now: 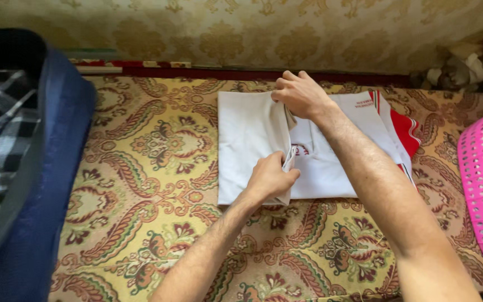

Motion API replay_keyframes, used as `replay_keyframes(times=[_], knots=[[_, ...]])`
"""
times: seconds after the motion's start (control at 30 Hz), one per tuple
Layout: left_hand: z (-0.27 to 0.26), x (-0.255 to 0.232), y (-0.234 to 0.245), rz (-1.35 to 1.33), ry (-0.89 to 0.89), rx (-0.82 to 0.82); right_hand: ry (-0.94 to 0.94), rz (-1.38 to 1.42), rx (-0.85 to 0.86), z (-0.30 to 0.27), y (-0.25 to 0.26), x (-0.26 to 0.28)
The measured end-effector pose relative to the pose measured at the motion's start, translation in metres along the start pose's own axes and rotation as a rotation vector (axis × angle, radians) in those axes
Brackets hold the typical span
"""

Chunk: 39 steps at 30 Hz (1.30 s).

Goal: The person folds a white polo shirt with red trim on a patterned surface, then places it into an open suitcase. They also pack several small bottles and a small black case from a pink laundry basket into the suitcase.

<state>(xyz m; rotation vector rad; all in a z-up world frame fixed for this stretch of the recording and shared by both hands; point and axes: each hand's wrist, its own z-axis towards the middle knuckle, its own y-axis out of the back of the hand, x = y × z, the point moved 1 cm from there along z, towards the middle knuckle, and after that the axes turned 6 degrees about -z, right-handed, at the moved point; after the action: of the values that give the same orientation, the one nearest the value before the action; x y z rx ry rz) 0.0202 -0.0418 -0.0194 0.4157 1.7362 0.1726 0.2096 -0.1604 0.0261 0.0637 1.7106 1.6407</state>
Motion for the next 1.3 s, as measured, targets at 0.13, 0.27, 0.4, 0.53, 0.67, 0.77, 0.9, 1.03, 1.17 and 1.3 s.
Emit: replay_keyframes(times=[0.13,0.27,0.4,0.53,0.67,0.77,0.9,1.03,1.17,1.3], knots=[[0.01,0.002,-0.02,0.094,-0.027,-0.038,-0.004,0.004,-0.048,-0.011,-0.017,-0.003],[0.011,-0.001,-0.031,0.147,-0.1,-0.093,-0.013,-0.065,-0.06,-0.02,-0.031,-0.002],[0.006,-0.005,-0.031,-0.059,-0.062,0.092,-0.049,-0.143,-0.07,-0.031,-0.038,0.0],[-0.005,-0.001,-0.012,-0.115,-0.258,-0.002,-0.101,-0.111,-0.109,-0.055,-0.031,0.001],[-0.027,0.019,0.029,0.107,-0.308,-0.304,-0.164,0.098,0.055,-0.087,-0.012,0.017],[-0.051,0.035,0.059,0.328,-0.225,-0.544,-0.217,0.238,0.214,-0.11,0.014,0.044],[-0.073,0.056,0.074,0.442,-0.022,-0.543,-0.278,0.307,0.463,-0.152,0.054,0.075],[-0.074,0.074,0.064,0.54,0.035,-0.514,-0.265,0.314,0.428,-0.188,0.068,0.096],[-0.068,0.088,0.056,0.6,0.045,-0.511,-0.312,0.209,0.27,-0.228,0.047,0.101],[-0.067,0.094,0.056,0.617,0.054,-0.478,-0.338,-0.104,0.15,-0.257,0.014,0.102]])
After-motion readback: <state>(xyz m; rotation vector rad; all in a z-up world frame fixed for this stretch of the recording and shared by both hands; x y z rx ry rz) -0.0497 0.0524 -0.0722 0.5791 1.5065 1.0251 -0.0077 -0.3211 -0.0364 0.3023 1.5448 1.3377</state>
